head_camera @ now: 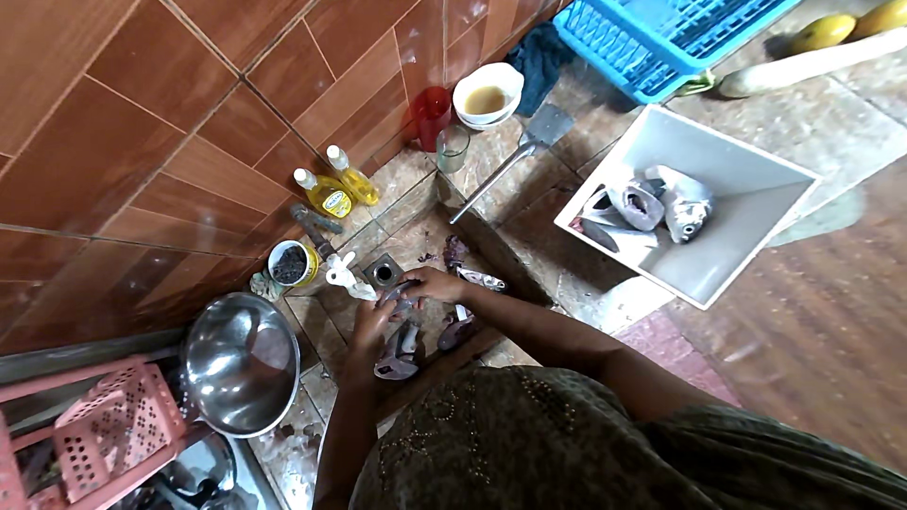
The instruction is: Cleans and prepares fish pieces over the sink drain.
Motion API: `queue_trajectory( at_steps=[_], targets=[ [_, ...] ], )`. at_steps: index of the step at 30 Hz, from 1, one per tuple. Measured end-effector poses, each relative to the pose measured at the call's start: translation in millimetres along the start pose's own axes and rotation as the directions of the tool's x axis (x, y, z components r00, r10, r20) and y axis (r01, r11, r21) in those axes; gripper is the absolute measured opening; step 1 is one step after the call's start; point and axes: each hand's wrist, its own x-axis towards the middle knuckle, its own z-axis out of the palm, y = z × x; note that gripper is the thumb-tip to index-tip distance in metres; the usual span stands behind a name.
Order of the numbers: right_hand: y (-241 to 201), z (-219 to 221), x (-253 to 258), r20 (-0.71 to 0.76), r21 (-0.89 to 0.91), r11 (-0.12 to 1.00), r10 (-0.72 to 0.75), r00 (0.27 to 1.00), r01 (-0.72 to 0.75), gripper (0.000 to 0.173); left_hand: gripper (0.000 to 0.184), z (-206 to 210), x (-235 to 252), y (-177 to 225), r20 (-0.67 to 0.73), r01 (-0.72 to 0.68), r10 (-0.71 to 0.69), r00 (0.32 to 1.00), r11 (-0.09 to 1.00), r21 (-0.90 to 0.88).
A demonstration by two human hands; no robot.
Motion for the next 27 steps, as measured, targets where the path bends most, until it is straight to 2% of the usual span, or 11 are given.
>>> queue_trajectory(
  at_steps=[14,21,27],
  targets=[
    [-6.6,2.9,-1.5,-0.003,0.02,1.0,0.013,1.0,-0.013,0.028,0.026,-1.8,3.1,4.8,0.005,0.005,-0.005,1.0,1.0,0.021],
    [-3.1,4.9,1.5,-0.038,-0.012,1.0,-0.013,0.999,0.013,0.027,0.028,6.3,7.5,9.7,-0.065,0.035,-0.02,0.998,0.971,0.237],
    [-4.5,6.8,-0.9,-0.038,0.016,1.0,0.005,0.999,-0.005,0.027,0.024,8.0,11.9,3.3,-0.12,0.047,-0.02,0.993,0.973,0.224]
  ],
)
